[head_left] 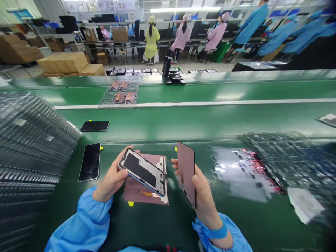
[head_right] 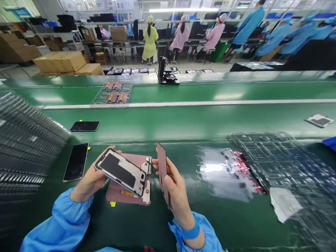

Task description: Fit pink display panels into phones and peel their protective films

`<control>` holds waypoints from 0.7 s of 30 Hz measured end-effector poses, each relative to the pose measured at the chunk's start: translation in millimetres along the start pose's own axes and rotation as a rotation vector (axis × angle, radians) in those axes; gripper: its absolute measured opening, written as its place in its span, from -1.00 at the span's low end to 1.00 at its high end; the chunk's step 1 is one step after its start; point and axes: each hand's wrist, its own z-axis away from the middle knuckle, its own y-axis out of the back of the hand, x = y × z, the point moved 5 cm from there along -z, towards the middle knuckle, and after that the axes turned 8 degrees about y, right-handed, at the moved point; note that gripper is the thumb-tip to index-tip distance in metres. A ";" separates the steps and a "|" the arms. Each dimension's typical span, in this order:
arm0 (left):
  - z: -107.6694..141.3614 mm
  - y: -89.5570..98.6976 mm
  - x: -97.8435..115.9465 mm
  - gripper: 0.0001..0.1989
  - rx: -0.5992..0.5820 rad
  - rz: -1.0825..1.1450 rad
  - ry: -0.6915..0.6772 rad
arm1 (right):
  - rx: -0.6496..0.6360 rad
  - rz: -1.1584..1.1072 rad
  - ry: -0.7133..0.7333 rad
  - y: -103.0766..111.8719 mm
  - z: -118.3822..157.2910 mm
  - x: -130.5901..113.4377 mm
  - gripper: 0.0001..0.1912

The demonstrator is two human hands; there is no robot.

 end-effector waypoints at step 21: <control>9.3 -29.3 -33.4 -0.09 -0.208 -0.160 0.062 | -0.439 0.711 0.458 -42.7 23.7 -5.3 -0.40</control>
